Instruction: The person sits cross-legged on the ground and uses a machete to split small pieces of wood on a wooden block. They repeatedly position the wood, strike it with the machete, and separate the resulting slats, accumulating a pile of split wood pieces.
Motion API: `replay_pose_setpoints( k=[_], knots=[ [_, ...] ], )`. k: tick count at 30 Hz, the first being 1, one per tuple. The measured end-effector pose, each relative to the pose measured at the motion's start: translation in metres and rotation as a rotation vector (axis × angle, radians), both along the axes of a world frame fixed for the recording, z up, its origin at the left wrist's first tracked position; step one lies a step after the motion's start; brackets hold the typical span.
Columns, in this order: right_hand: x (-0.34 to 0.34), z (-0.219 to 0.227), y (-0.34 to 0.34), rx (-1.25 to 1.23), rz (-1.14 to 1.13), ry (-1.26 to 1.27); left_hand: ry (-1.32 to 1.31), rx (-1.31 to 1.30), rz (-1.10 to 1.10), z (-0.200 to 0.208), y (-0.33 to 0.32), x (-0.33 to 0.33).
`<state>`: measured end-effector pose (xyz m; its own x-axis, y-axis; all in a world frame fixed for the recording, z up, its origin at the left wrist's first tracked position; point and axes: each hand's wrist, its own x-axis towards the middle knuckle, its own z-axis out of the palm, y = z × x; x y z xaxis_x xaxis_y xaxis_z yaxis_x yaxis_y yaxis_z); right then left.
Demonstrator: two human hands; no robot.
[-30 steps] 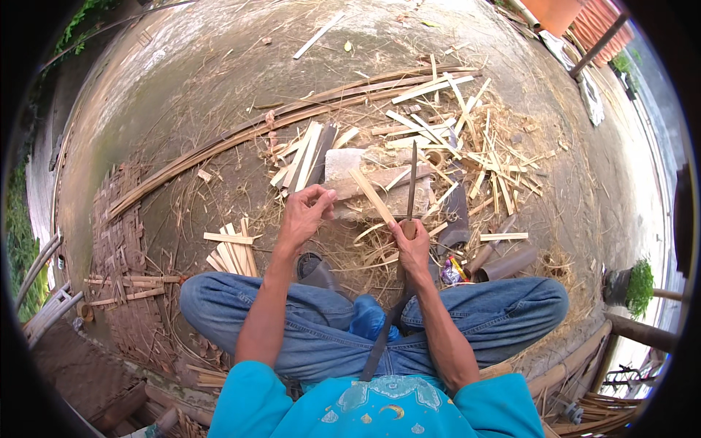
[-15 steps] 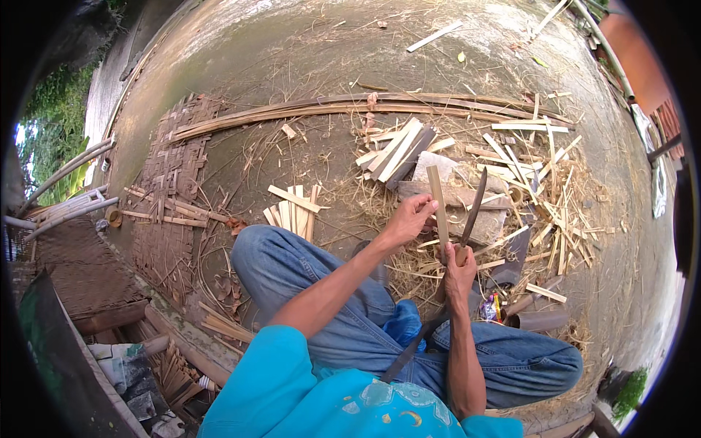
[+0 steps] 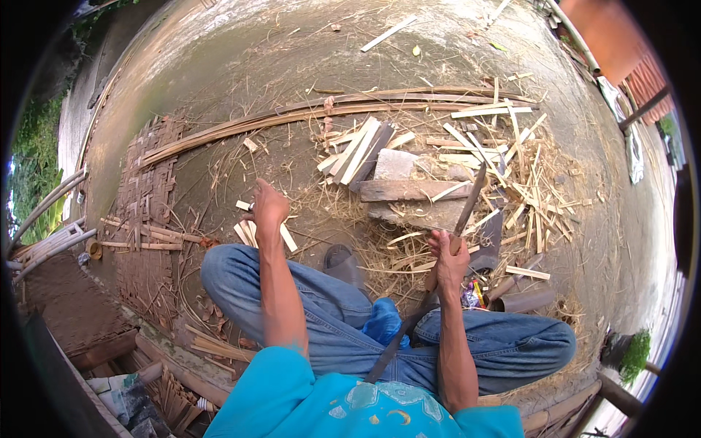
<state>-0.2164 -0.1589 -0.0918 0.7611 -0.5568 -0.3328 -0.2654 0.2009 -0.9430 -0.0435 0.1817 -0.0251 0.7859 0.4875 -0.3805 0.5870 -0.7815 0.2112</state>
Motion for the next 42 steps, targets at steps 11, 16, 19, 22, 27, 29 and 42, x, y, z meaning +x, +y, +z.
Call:
replay_pose_setpoints(
  k=[11, 16, 19, 22, 27, 29, 42],
  knots=[
    [-0.007, -0.025, -0.051, -0.138, -0.308, 0.118, 0.228, -0.593, -0.766, -0.042, -0.066, -0.011],
    [-0.016, -0.059, -0.157, -0.585, -0.693, 0.579, 0.234, -0.585, -0.794, -0.05, -0.071, -0.012],
    [-0.047, -0.076, -0.214, -0.585, -0.756, 0.855, 0.187, -0.552, -0.813, -0.043, -0.086, -0.014],
    [-0.053, -0.076, -0.224, -0.537, -0.617, 1.038, 0.184, -0.541, -0.802, -0.049, -0.078, -0.013],
    [-0.053, -0.077, -0.213, -0.606, -0.476, 1.095, 0.19, -0.584, -0.8, -0.072, -0.071, -0.015],
    [-0.054, -0.078, -0.209, -0.617, -0.466, 1.108, 0.223, -0.554, -0.784, -0.063, -0.074, -0.018],
    [-0.049, -0.083, -0.219, -0.475, -0.823, 0.904, 0.205, -0.543, -0.844, -0.04, -0.09, -0.023]
  ],
)
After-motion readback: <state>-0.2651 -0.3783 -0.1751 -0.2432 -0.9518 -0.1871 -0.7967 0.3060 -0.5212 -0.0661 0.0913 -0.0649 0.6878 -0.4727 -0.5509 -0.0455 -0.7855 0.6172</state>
